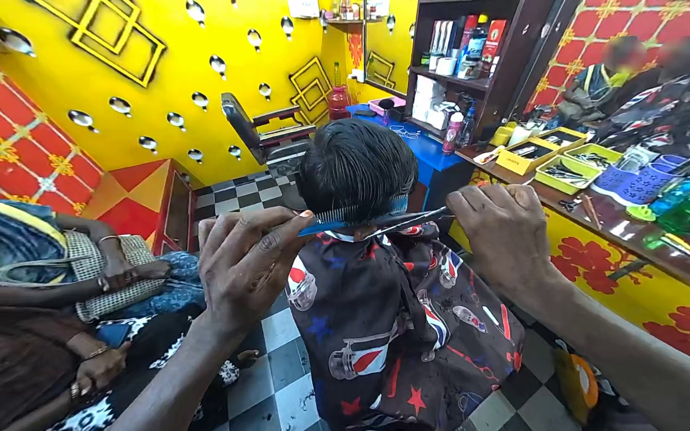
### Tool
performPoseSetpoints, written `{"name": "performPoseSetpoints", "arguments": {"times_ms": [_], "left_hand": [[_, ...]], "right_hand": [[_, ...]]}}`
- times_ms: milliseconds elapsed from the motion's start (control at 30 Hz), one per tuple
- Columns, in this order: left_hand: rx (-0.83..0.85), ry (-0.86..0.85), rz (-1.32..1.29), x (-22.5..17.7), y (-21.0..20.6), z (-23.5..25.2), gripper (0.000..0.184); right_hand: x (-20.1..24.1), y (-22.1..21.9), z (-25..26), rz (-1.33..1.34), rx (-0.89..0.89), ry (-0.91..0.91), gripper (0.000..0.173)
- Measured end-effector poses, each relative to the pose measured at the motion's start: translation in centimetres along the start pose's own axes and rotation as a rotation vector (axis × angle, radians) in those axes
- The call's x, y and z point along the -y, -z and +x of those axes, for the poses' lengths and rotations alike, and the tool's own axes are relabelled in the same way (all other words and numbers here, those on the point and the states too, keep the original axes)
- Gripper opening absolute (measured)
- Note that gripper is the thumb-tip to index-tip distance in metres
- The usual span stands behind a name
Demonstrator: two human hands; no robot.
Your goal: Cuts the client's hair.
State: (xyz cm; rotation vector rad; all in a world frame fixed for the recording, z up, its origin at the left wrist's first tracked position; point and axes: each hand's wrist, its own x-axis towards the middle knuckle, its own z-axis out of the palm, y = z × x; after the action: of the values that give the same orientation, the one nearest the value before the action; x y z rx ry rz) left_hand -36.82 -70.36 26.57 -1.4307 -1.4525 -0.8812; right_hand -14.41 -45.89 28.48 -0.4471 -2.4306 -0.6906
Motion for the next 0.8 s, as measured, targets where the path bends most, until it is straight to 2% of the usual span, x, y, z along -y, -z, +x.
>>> {"name": "performPoseSetpoints", "arguments": {"times_ms": [67, 233, 500, 600, 667, 800], "left_hand": [[-0.005, -0.006, 0.005, -0.1, 0.0, 0.1, 0.025], [-0.012, -0.015, 0.001, -0.2, -0.2, 0.4, 0.025], [0.019, 0.023, -0.025, -0.2, -0.2, 0.3, 0.025], [0.171, 0.01, -0.056, 0.1, 0.2, 0.0, 0.022], [0.289, 0.07, -0.088, 0.5, 0.1, 0.1, 0.025], [0.191, 0.222, -0.231, 1.7, 0.1, 0.8, 0.031]], "right_hand": [[0.9, 0.4, 0.5, -0.012, 0.013, -0.019, 0.036], [1.6, 1.3, 0.6, 0.018, -0.006, 0.05, 0.033], [1.2, -0.4, 0.9, 0.014, 0.032, 0.072, 0.028], [1.2, 0.0, 2.2, 0.032, 0.007, 0.089, 0.028], [0.9, 0.9, 2.5, 0.026, -0.023, 0.081, 0.026], [-0.1, 2.2, 2.0, 0.006, -0.03, 0.064, 0.029]]}}
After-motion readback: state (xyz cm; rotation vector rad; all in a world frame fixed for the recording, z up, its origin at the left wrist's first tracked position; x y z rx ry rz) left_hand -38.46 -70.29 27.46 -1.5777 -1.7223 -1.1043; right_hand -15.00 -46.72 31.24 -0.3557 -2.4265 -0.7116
